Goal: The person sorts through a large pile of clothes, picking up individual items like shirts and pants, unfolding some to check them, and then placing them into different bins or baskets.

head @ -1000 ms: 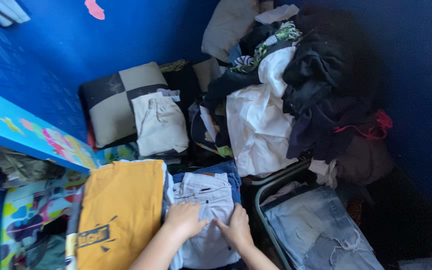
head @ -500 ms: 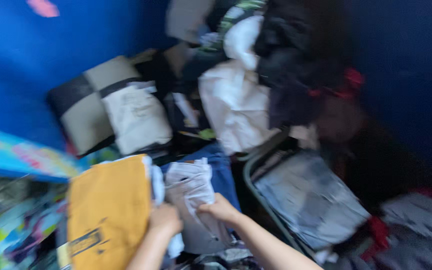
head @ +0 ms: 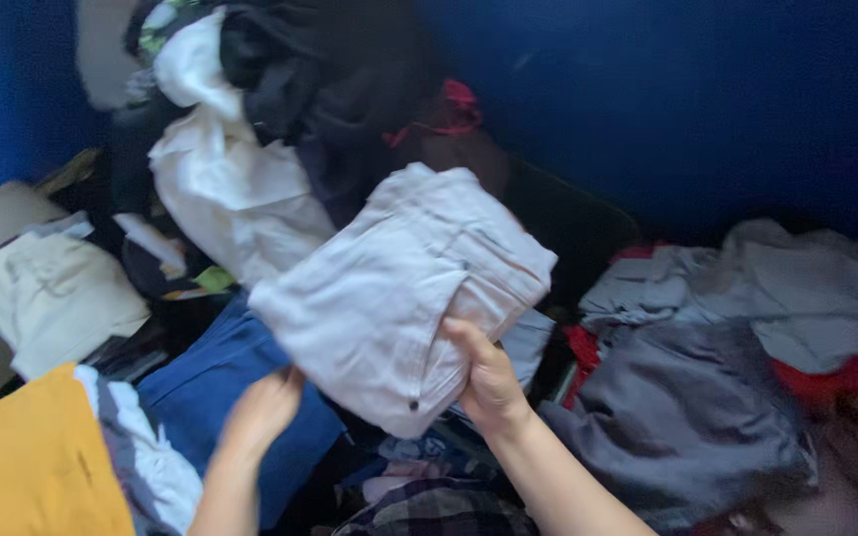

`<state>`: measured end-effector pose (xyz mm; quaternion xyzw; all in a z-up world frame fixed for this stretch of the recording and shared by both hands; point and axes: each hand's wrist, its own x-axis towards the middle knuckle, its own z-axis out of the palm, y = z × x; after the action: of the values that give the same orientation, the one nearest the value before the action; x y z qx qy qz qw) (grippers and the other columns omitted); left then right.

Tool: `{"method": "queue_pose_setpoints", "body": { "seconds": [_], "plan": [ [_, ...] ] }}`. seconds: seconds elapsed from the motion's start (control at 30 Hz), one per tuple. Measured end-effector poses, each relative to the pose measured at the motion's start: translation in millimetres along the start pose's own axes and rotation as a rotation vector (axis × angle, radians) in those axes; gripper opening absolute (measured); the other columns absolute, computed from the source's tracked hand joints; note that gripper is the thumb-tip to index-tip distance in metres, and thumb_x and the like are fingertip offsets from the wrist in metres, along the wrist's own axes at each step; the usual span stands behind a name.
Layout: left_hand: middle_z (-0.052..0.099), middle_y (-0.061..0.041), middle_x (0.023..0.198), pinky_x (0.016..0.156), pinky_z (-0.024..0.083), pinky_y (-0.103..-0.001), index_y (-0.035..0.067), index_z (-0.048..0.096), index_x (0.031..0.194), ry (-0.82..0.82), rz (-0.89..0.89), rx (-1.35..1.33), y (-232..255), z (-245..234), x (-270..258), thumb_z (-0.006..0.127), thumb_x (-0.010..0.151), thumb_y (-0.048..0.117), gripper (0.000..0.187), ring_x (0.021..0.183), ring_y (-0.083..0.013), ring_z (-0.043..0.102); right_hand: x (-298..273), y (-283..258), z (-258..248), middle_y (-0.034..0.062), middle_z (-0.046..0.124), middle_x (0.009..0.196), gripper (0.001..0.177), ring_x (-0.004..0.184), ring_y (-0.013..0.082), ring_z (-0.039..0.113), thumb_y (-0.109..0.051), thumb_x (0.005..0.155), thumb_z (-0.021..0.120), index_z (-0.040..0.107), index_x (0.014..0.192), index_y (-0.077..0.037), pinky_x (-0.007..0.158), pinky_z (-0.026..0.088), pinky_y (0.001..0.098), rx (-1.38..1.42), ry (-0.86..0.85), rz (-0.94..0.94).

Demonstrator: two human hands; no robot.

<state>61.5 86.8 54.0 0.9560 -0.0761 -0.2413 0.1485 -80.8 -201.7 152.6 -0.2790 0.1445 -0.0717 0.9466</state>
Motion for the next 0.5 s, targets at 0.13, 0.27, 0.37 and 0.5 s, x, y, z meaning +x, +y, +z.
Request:
{"method": "queue_pose_setpoints", "body": {
  "seconds": [0.13,0.27,0.37,0.5],
  "plan": [
    [0.048,-0.003,0.158,0.117,0.041,-0.046,0.013,0.032,0.159,-0.450,0.242,-1.495,119.4,34.1,5.6,0.039,0.093,0.067,0.086,0.140,-0.0230,0.052,7.3,-3.9,-27.9,0.0074,0.068,0.127,0.048,0.117,0.0222,0.065,-0.022,0.094,0.067,0.057,0.136,-0.003,0.104,0.052,0.0407,0.159,0.041,-0.114],
    [0.058,-0.015,0.147,0.108,0.045,-0.050,0.009,0.041,0.152,-0.399,0.401,-2.032,171.0,24.7,24.7,0.033,0.085,0.081,0.098,0.130,-0.0340,0.060,32.8,18.5,-68.6,0.0056,0.066,0.134,0.051,0.121,0.0194,0.064,-0.028,0.094,0.066,0.057,0.138,-0.003,0.104,0.050,0.0377,0.176,0.168,-0.196],
    [0.065,-0.020,0.135,0.107,0.049,-0.051,-0.003,0.054,0.142,-0.500,0.211,-1.735,176.0,44.9,76.6,0.066,0.090,0.038,0.067,0.122,-0.0354,0.063,34.1,42.5,-111.8,0.0088,0.071,0.126,0.052,0.109,0.0202,0.068,-0.035,0.096,0.064,0.063,0.132,0.001,0.093,0.053,0.0382,-0.035,0.282,-0.064],
    [0.074,-0.020,0.118,0.101,0.053,-0.054,-0.003,0.062,0.131,-0.718,-0.045,-1.299,156.9,67.0,128.6,0.077,0.077,0.011,0.058,0.111,-0.0367,0.069,10.3,0.3,-167.3,0.0093,0.070,0.088,0.045,0.076,0.0200,0.060,-0.038,0.101,0.068,0.069,0.108,0.006,0.069,0.048,0.0346,-1.157,-0.414,0.441]
  ]
}}
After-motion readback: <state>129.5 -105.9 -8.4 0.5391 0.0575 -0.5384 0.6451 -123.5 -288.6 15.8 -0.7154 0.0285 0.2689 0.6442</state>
